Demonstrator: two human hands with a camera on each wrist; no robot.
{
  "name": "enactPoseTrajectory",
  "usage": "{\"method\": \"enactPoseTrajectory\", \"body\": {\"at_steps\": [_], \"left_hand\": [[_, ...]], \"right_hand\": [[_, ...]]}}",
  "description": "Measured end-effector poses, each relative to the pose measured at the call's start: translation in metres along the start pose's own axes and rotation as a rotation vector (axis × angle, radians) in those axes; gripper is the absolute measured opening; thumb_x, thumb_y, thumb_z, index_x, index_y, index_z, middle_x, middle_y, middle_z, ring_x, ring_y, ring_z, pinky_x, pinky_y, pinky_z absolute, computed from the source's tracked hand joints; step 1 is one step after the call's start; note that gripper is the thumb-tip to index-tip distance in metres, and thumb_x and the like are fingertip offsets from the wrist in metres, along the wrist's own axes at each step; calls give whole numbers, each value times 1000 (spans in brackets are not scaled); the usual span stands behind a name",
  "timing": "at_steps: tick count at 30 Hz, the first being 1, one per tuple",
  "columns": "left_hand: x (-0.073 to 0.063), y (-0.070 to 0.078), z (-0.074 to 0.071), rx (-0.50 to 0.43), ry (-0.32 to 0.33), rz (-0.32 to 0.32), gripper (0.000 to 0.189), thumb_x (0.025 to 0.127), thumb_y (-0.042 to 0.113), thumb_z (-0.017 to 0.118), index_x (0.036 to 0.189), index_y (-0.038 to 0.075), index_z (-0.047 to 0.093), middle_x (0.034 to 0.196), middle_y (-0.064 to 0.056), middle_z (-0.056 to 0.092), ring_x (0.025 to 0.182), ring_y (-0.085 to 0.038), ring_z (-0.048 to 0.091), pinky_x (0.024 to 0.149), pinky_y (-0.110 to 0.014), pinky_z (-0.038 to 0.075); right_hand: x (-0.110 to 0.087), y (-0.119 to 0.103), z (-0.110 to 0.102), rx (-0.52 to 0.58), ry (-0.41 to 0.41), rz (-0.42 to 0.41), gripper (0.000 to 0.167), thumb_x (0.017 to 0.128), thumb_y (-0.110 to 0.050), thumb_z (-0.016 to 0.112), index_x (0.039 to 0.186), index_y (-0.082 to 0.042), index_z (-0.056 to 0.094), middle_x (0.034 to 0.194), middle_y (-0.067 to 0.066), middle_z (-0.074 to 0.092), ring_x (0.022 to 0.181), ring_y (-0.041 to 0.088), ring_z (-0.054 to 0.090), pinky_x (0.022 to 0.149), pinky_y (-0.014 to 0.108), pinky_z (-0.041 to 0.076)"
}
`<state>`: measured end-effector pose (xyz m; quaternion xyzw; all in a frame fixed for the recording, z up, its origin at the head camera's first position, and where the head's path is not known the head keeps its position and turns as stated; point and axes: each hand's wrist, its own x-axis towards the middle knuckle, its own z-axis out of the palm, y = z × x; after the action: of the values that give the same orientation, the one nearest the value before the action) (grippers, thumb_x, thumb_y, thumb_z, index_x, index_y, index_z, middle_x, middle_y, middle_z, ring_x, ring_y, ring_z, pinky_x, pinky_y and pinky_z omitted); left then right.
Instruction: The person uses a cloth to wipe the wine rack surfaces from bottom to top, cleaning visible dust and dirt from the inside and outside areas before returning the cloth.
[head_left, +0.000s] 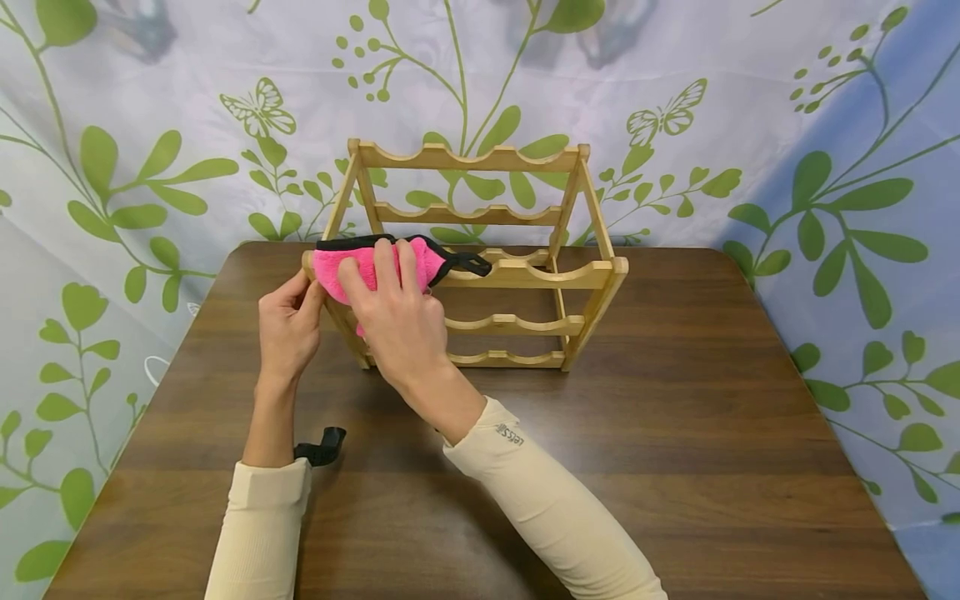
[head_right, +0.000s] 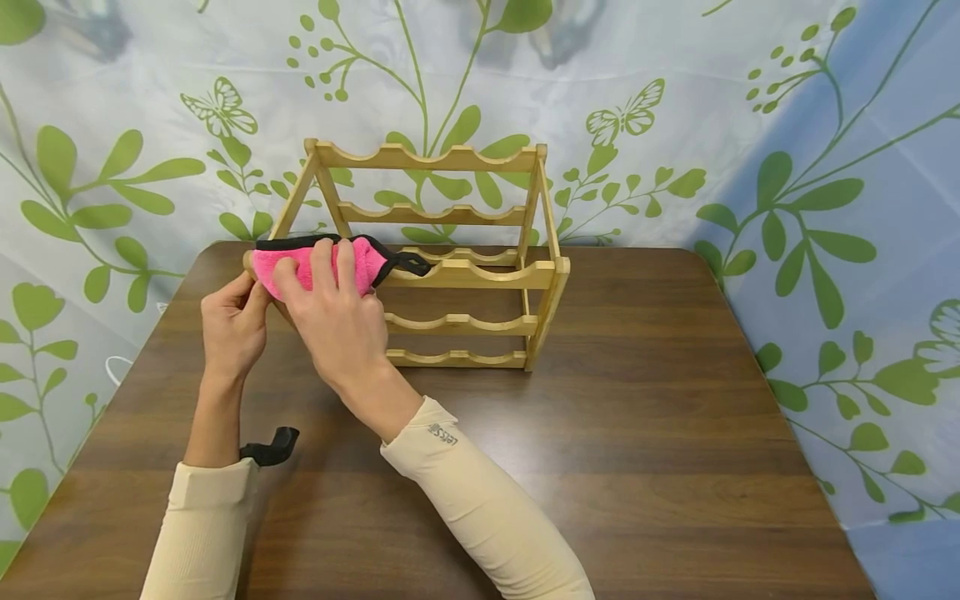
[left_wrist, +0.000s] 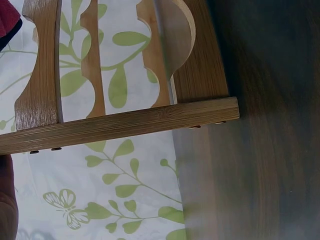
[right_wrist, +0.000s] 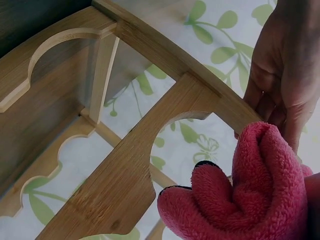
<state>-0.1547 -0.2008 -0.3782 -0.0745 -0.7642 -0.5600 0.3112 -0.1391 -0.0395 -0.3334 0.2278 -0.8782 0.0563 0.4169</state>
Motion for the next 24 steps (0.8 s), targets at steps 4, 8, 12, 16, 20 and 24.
{"method": "enactPoseTrajectory", "body": {"at_steps": [4,8,12,16,20,24], "left_hand": [[-1,0,1,-22,6,-9,16,96,2,61,103,-8,72,61,6,50,52,-5,38,48,-19,31],[-2,-1,1,-41,10,-13,17,96,1,61,104,-10,71,65,3,54,54,-5,40,49,-18,33],[-2,-1,1,-54,11,-5,17,97,0,60,105,-11,71,70,4,58,57,-5,43,52,-17,36],[-1,-1,3,-46,6,10,17,97,0,60,104,-11,71,69,6,57,58,-5,43,52,-18,36],[0,-2,3,-27,4,24,17,97,2,60,103,-10,71,67,7,53,56,-4,41,51,-18,33],[-1,-2,4,-26,7,29,18,97,5,61,102,-9,71,69,0,56,58,-4,44,52,-18,36]], "right_hand": [[-3,4,0,5,5,-29,23,96,-9,46,110,-20,60,126,14,55,123,29,48,40,25,44],[-7,7,0,8,-1,-59,23,98,-10,46,113,-20,61,131,15,54,126,30,47,42,24,45],[-10,10,0,21,2,-71,22,98,-12,49,114,-20,61,134,16,53,129,31,46,44,24,47],[-10,13,0,59,11,-76,20,99,-13,50,114,-18,61,134,16,52,129,32,45,49,27,51],[-10,18,-2,125,17,-71,20,97,-12,51,114,-17,59,135,17,51,130,33,44,51,31,54],[-10,21,-6,175,12,-61,20,95,-16,56,115,-16,58,137,18,49,131,33,43,51,33,54]]}}
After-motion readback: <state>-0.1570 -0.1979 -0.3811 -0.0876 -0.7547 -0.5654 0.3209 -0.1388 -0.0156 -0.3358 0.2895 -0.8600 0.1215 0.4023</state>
